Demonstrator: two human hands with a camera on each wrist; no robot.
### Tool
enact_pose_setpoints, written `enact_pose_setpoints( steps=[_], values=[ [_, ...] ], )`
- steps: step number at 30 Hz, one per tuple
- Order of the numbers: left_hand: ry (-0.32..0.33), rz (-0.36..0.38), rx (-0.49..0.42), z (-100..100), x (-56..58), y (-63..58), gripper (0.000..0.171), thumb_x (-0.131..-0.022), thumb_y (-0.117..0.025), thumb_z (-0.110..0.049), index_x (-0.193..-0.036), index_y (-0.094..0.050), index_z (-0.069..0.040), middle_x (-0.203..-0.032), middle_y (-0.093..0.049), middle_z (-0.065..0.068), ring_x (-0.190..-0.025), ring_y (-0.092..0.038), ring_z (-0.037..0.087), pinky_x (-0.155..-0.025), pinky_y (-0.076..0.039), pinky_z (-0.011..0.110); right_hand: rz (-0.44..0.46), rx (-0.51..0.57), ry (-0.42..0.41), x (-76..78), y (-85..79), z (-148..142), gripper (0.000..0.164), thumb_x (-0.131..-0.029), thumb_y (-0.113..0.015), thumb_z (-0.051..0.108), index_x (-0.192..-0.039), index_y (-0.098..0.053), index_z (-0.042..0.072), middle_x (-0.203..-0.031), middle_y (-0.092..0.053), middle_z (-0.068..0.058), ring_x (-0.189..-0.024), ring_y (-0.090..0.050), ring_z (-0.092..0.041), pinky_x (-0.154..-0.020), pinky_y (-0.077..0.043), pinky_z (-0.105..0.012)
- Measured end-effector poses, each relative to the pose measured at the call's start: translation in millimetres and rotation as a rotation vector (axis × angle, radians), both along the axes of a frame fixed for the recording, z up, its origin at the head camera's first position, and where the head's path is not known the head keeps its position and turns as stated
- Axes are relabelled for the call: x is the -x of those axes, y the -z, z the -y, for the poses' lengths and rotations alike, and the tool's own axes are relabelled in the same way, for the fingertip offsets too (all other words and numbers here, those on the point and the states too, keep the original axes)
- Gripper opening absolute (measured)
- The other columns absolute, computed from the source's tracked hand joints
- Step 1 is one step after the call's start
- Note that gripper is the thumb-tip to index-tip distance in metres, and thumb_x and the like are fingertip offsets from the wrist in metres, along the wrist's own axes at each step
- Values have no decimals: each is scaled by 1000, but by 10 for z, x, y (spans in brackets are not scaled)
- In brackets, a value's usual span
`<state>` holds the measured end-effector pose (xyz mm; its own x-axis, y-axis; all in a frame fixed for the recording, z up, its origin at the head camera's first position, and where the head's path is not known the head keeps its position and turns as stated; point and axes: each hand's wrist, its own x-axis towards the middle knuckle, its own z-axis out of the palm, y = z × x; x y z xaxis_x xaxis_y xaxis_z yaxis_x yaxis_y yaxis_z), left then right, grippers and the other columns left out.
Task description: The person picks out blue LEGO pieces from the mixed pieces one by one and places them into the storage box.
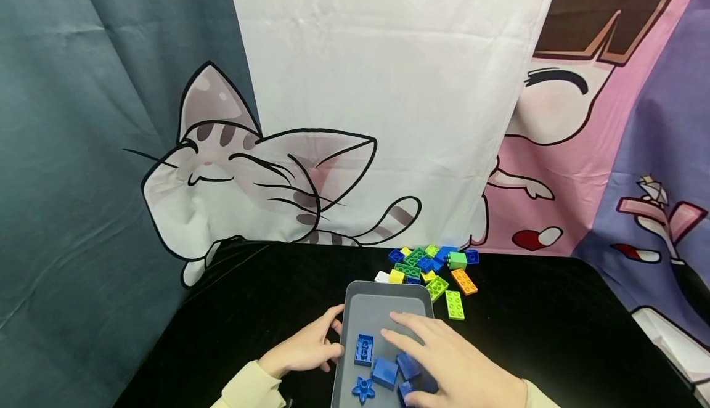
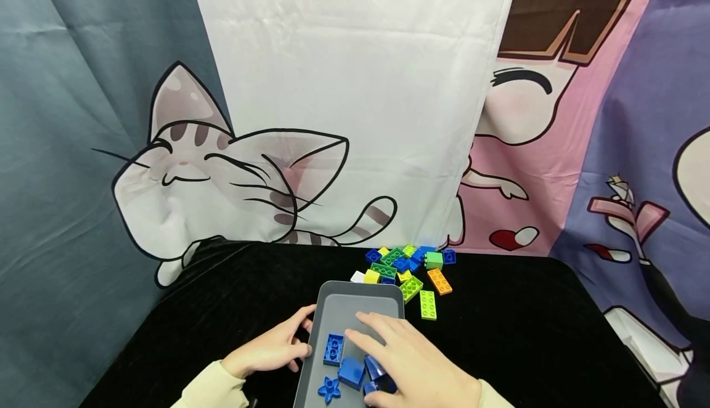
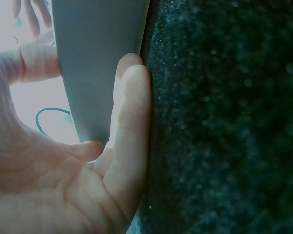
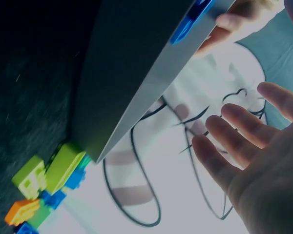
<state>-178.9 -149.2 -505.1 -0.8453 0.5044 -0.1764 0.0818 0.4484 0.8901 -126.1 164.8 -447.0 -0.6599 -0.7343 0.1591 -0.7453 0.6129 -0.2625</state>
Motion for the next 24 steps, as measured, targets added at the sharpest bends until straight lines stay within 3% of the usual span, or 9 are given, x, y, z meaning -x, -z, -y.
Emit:
enact_pose_setpoints(
  steps=[5,11,16,24],
  values=[
    [2,-3,-4,-3,-5,4,84,-84,-62,-17,-158,-24,-13,-117,-51,10,-69,-67,20,-56,-56,37,-140,14,31,181,16,-135,85,-84,-56,68,-158,-26,39,-162,-26,7,-140,-38,-16,-102,-45,-53],
    [5,-8,-6,-4,-4,9,84,-84,-62,-17,-158,-24,-14,-117,-51,11,-69,-67,20,-56,-56,37,-230,48,88,425,45,-305,84,-83,-61,65,-156,-37,30,-158,-36,-3,-137,-43,-21,-102,-45,-53],
    [4,-5,-2,4,2,10,83,-84,-62,-17,-158,-24,-13,-117,-51,11,-69,-67,20,-56,-56,37,-267,54,167,612,92,-439,85,-80,-65,64,-152,-46,24,-153,-43,-6,-131,-50,-23,-101,-47,-50],
    [6,3,-9,4,-4,9,84,-84,-62,-17,-158,-24,-13,-116,-50,11,-69,-67,20,-56,-56,36,-270,62,235,896,185,-625,84,-76,-74,55,-148,-52,18,-149,-47,-13,-125,-54,-32,-100,-45,-57]
  ],
)
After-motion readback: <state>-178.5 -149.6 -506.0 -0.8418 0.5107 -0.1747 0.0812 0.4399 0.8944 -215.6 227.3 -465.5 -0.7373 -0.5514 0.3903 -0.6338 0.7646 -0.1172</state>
